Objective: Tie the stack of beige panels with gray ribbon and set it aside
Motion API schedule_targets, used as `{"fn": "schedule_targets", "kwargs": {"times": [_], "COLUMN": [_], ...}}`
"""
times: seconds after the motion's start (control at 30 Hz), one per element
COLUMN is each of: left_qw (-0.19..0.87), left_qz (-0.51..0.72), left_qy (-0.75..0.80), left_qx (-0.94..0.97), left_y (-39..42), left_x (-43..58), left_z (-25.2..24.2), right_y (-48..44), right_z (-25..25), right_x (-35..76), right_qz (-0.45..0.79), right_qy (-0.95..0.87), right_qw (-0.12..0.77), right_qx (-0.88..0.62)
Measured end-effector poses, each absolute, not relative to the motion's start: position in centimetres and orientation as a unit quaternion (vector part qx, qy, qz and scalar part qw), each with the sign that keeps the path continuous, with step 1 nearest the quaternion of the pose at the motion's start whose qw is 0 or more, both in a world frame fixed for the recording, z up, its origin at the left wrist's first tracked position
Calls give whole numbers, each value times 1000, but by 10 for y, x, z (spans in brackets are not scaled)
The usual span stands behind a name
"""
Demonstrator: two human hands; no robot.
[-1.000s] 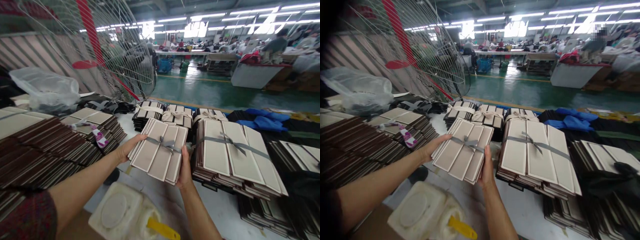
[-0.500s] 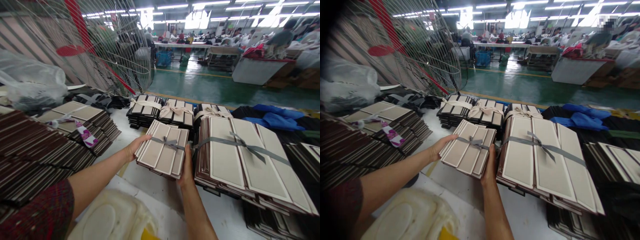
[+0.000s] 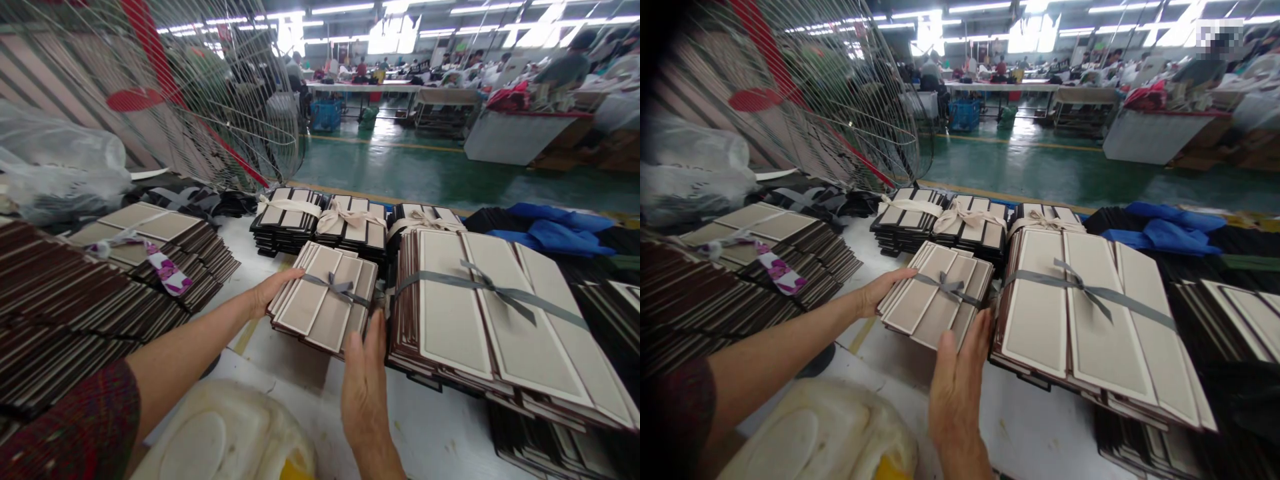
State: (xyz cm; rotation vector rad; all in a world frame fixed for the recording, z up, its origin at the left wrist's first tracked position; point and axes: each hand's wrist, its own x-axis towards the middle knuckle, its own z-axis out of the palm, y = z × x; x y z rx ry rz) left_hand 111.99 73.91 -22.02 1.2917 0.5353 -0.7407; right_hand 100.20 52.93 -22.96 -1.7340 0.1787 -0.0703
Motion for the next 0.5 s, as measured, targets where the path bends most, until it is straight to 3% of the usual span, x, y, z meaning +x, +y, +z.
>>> {"fn": "schedule_targets", "kwargs": {"times": [0.13, 0.3, 0.5], "left_qw": [703, 681, 651], "left_qz": [-334, -301, -249], "left_qy": [212, 205, 188], "left_qx": [591, 635, 692], "left_y": [734, 713, 693], "left_x": [1114, 1104, 1103], "left_z": [-217, -218, -226], "right_y": [526, 508, 502], "right_z": [-209, -222, -222], "right_x": [959, 949, 941], "right_qz": [-124, -125, -167], "right_qy": [-69, -138, -162], "right_qw": [556, 484, 480], "right_qx": [-819, -855, -846]}}
